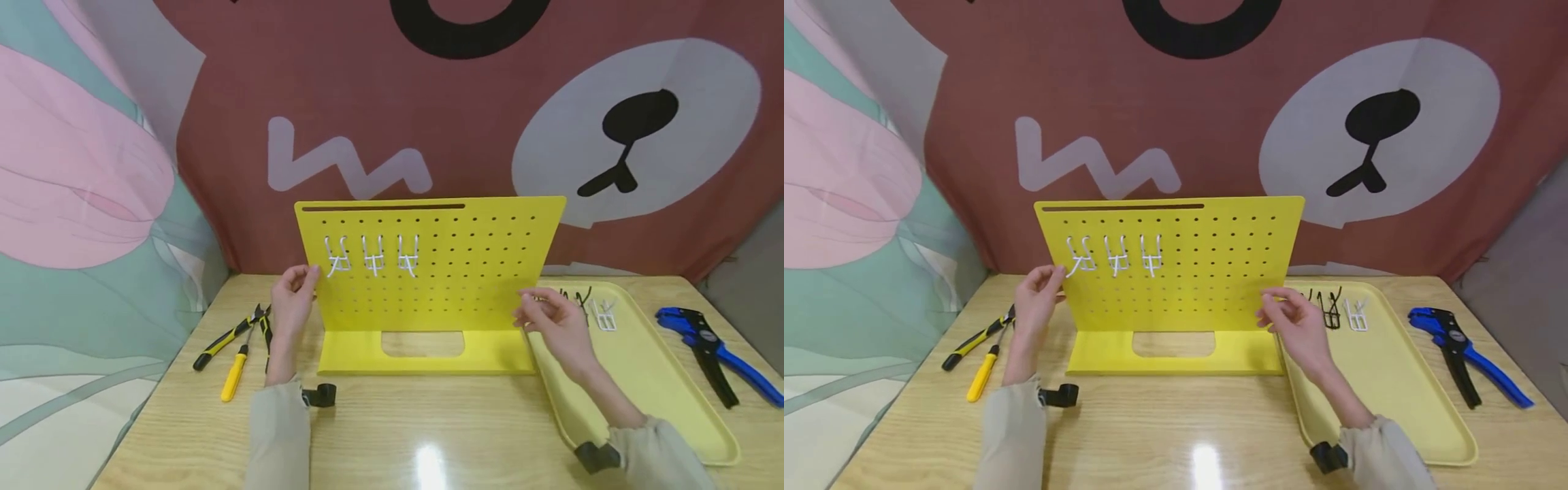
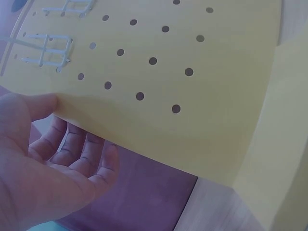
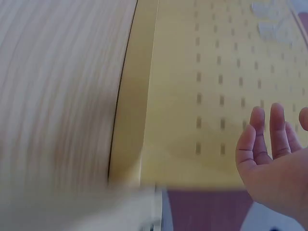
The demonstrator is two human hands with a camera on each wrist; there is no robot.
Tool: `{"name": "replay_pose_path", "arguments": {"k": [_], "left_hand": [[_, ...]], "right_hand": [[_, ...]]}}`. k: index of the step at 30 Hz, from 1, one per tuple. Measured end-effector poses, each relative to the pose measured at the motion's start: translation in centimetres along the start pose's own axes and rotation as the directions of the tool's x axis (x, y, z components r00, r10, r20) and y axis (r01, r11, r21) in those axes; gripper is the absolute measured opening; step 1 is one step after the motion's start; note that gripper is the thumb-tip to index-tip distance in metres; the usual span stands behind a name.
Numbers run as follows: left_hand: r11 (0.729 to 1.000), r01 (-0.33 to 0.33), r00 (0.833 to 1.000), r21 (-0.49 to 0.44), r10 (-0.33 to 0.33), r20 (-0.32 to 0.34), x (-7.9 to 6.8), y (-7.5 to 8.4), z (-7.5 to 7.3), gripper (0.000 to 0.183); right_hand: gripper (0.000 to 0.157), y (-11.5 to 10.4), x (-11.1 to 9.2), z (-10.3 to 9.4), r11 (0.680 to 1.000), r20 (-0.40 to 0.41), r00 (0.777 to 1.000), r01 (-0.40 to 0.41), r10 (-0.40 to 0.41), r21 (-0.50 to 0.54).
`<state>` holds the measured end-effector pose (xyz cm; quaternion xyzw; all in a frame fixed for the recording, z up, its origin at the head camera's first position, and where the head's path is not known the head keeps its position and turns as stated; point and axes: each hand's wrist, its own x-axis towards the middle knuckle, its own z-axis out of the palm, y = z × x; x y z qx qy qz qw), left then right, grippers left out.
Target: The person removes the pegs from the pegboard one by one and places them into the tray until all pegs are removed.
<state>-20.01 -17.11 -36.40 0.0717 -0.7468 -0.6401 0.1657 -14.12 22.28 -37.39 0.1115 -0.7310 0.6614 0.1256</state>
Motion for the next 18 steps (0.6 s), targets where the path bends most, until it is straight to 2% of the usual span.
{"name": "replay_pose_path", "arguments": {"k": [3, 7, 18], "left_hand": [[1.000, -0.002, 1.000, 0.006, 0.002, -0.003, 0.1, 0.1, 0.0, 0.031], [1.000, -0.003, 1.000, 0.008, 0.003, 0.001, 0.2, 0.1, 0.1, 0.030], [1.000, 0.008, 1.000, -0.009, -0.008, -0.004, 0.0, 0.1, -0.1, 0.029]], "right_hand": [[0.023, -0.1, 0.0, 2.8, 1.000, -0.007, 1.000, -0.002, 0.002, -0.013], [0.028, -0.1, 0.2, 5.6, 1.000, -0.004, 1.000, -0.016, 0.016, 0.008], [0.024, -2.0, 2.1, 10.7, 0.996, 0.088, 0.996, -0.013, 0.005, 0.085]]}}
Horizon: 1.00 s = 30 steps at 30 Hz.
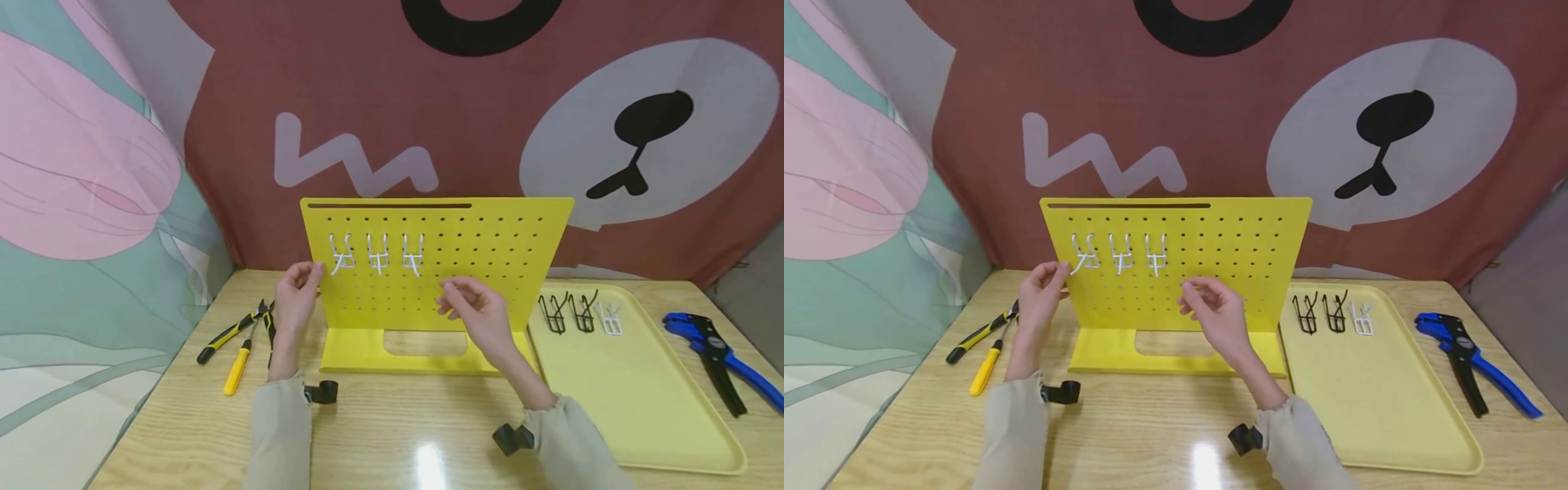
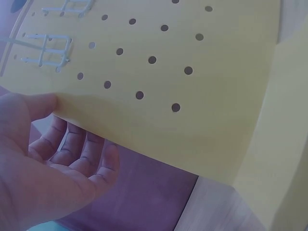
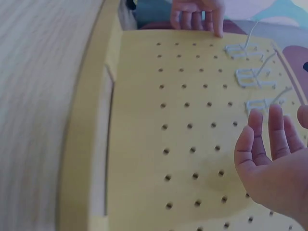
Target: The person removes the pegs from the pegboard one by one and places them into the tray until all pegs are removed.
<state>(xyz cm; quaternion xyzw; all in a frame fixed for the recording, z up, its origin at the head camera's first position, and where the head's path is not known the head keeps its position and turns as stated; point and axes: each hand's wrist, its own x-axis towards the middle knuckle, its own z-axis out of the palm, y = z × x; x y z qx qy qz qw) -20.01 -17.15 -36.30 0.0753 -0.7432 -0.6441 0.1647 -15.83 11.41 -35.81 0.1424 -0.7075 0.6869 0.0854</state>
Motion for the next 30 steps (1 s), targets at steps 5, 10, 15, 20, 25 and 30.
{"name": "replay_pose_path", "arguments": {"k": [5, 10, 15, 20, 25, 30], "left_hand": [[1.000, 0.002, 1.000, 0.004, -0.002, 0.004, -0.1, 0.1, -0.1, 0.029], [1.000, 0.000, 1.000, 0.013, 0.000, 0.007, 0.1, 0.0, -0.1, 0.029], [1.000, -0.003, 1.000, 0.008, 0.003, 0.004, 0.1, -0.1, 0.0, 0.028], [1.000, 0.010, 1.000, 0.004, -0.010, 0.001, 0.2, 0.0, 0.0, 0.030], [1.000, 0.001, 1.000, 0.010, -0.001, 0.004, 0.3, 0.0, 0.0, 0.032], [1.000, 0.013, 1.000, 0.010, -0.013, 0.005, 0.3, -0.1, 0.0, 0.031]], "right_hand": [[0.025, -0.8, 1.2, 1.4, 1.000, 0.034, 0.999, 0.027, -0.027, -0.007], [0.026, -1.3, 2.0, 2.5, 0.998, 0.069, 0.996, 0.058, -0.058, -0.001], [0.024, -1.2, 2.6, 3.0, 0.998, 0.061, 0.997, 0.057, -0.057, 0.002], [0.021, -1.0, 3.0, 2.9, 0.995, 0.066, 0.993, 0.096, -0.095, -0.002], [0.019, -1.0, 3.2, 3.0, 0.994, 0.075, 0.991, 0.113, -0.113, 0.012], [0.020, -1.2, 3.1, 2.9, 0.995, 0.092, 0.991, 0.095, -0.095, 0.006]]}}
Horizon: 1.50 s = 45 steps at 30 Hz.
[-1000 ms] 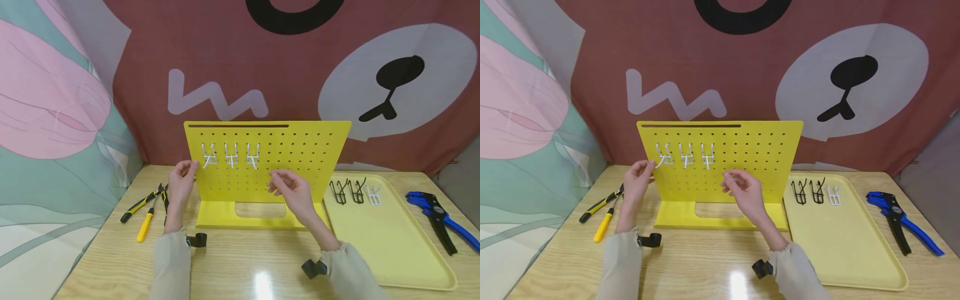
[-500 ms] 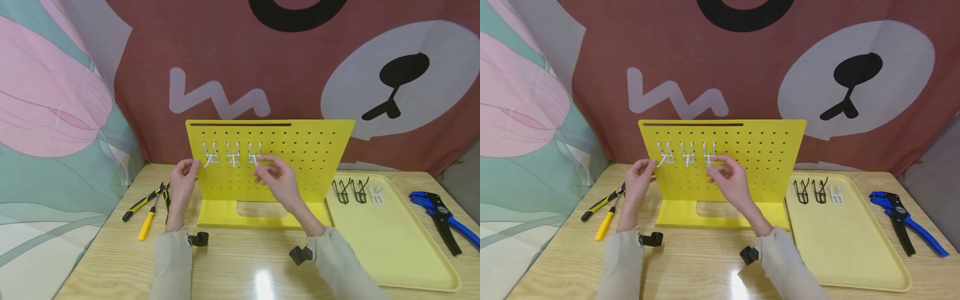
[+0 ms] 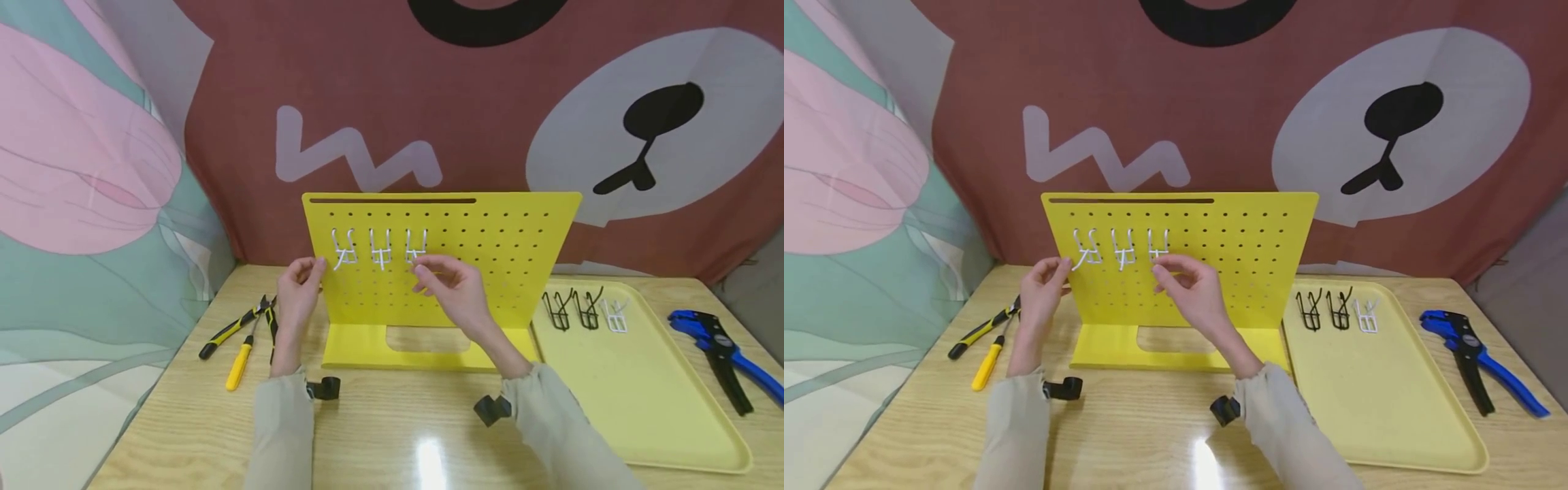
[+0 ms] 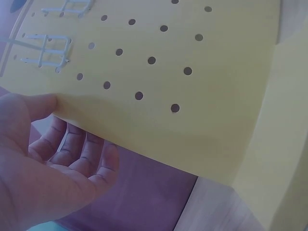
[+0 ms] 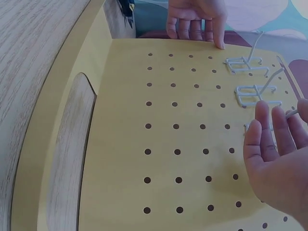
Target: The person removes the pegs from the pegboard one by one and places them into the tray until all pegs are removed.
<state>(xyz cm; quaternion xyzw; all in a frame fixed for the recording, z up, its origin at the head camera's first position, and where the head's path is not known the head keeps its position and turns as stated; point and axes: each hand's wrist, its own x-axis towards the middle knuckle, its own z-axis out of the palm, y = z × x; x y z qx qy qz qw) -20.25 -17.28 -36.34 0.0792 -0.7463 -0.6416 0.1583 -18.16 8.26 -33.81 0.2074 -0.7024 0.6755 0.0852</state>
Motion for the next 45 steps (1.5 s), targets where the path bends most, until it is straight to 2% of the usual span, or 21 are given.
{"name": "replay_pose_path", "arguments": {"k": [9, 15, 25, 33, 40, 45], "left_hand": [[1.000, -0.027, 1.000, -0.004, 0.027, 0.003, 0.0, 0.2, 0.0, 0.029], [1.000, -0.008, 1.000, 0.000, 0.008, -0.003, -0.1, 0.2, 0.0, 0.029], [1.000, -0.021, 1.000, 0.004, 0.021, -0.001, -0.1, 0.1, 0.0, 0.030], [1.000, -0.009, 1.000, -0.001, 0.009, -0.011, -0.1, 0.1, 0.1, 0.029], [1.000, -0.013, 1.000, 0.000, 0.013, -0.015, -0.3, 0.1, 0.0, 0.028], [1.000, -0.020, 1.000, 0.005, 0.020, -0.010, -0.3, 0.1, 0.0, 0.030]], "right_hand": [[0.023, -0.3, 0.1, -0.2, 1.000, 0.042, 0.999, -0.023, 0.023, -0.002], [0.021, -0.5, -0.4, -0.3, 0.999, 0.063, 0.997, -0.034, 0.034, -0.009], [0.021, -1.9, -0.9, -1.1, 0.999, 0.066, 0.998, -0.009, 0.007, 0.032], [0.028, -2.3, -1.6, -2.6, 0.992, 0.078, 0.993, -0.095, 0.089, 0.084], [0.029, -1.6, -2.9, -4.6, 0.978, 0.065, 0.978, -0.201, 0.198, 0.054], [0.034, -0.9, -4.0, -6.2, 0.970, 0.051, 0.969, -0.242, 0.242, -0.009]]}}
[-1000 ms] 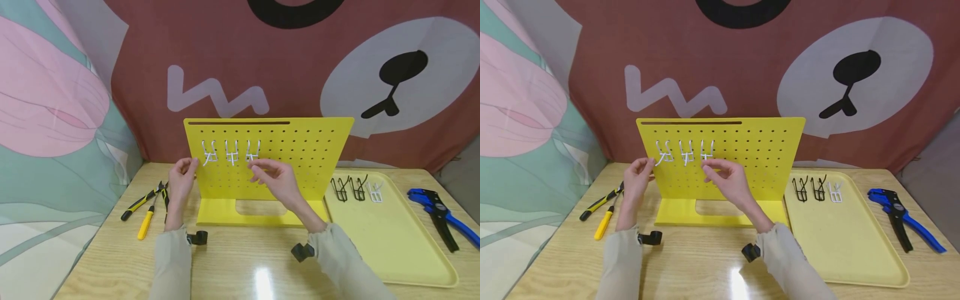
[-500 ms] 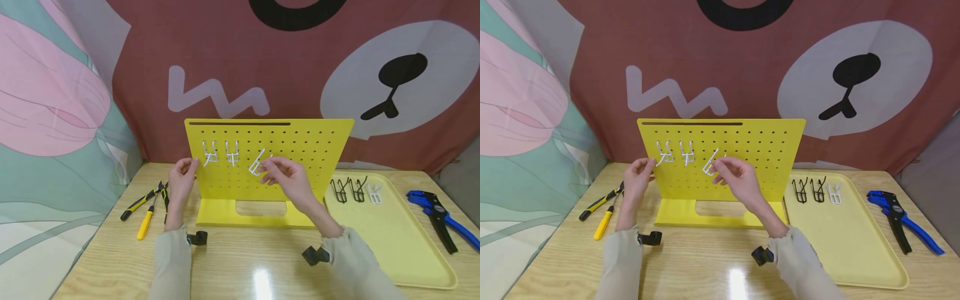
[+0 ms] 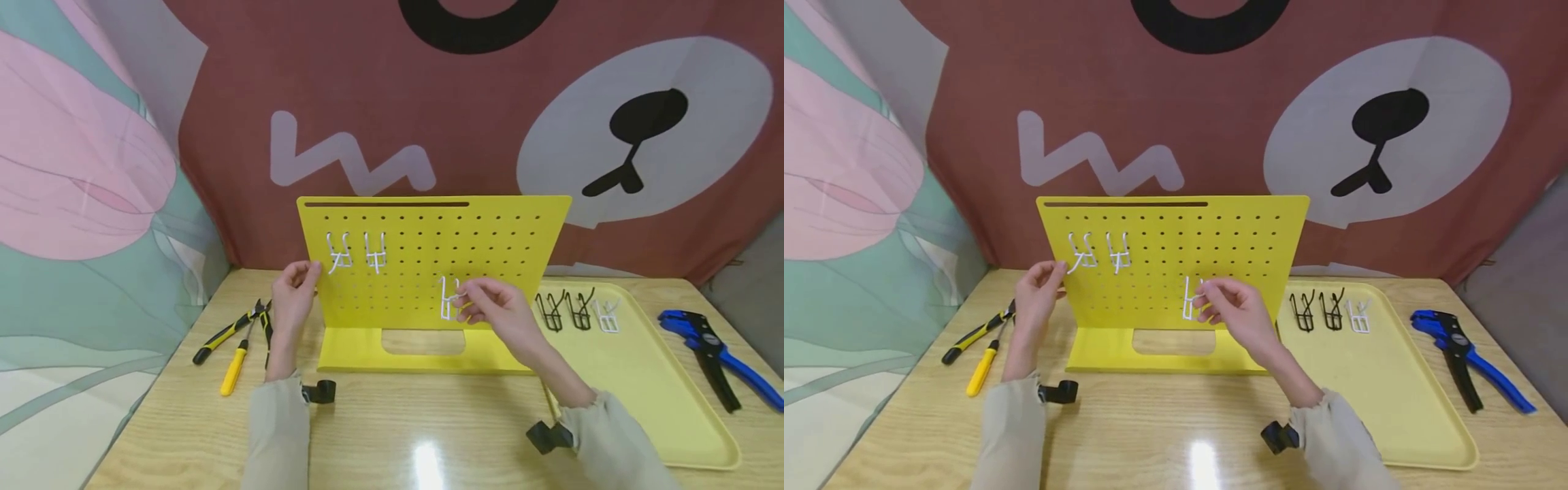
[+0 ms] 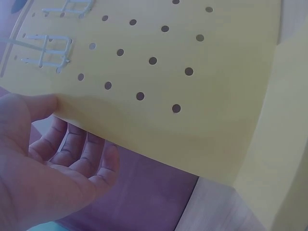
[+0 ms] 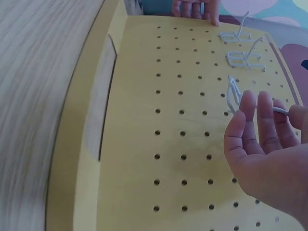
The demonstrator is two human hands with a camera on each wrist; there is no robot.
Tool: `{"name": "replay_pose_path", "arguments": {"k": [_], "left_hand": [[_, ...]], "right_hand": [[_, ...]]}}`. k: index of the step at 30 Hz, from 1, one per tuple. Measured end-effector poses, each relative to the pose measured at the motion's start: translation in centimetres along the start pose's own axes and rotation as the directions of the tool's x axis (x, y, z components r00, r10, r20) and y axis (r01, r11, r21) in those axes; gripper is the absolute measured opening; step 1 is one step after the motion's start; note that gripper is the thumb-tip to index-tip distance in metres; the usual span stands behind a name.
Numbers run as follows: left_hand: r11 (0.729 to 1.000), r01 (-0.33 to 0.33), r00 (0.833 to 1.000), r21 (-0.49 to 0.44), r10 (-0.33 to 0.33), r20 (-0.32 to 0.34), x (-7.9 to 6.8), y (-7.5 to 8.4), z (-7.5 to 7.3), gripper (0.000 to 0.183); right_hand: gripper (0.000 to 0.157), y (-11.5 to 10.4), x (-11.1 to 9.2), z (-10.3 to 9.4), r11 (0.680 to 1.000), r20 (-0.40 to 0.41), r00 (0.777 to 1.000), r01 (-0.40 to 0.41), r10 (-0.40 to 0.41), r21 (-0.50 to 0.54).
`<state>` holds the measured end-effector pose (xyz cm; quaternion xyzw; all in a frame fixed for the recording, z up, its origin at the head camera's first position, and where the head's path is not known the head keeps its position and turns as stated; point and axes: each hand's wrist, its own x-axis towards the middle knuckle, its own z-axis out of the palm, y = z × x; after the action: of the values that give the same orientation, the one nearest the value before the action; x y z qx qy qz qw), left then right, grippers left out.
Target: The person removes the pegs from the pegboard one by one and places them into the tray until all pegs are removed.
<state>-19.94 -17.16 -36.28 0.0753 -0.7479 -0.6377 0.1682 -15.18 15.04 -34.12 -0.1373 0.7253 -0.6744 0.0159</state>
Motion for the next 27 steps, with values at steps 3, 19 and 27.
{"name": "replay_pose_path", "arguments": {"k": [3, 19, 27], "left_hand": [[1.000, 0.000, 1.000, 0.012, 0.000, 0.000, 0.0, 0.0, 0.0, 0.031], [1.000, 0.013, 1.000, 0.008, -0.013, 0.006, 0.1, 0.1, 0.1, 0.031], [1.000, 0.017, 1.000, 0.005, -0.017, 0.014, 0.0, 0.0, 0.0, 0.032]], "right_hand": [[0.035, 0.5, -0.7, -1.1, 0.999, 0.000, 1.000, -0.016, 0.016, -0.047], [0.026, 2.5, -4.7, -8.1, 0.988, -0.004, 1.000, -0.007, 0.006, -0.154], [0.030, 4.0, -6.0, -11.9, 0.969, -0.040, 0.997, -0.080, 0.072, -0.235]]}}
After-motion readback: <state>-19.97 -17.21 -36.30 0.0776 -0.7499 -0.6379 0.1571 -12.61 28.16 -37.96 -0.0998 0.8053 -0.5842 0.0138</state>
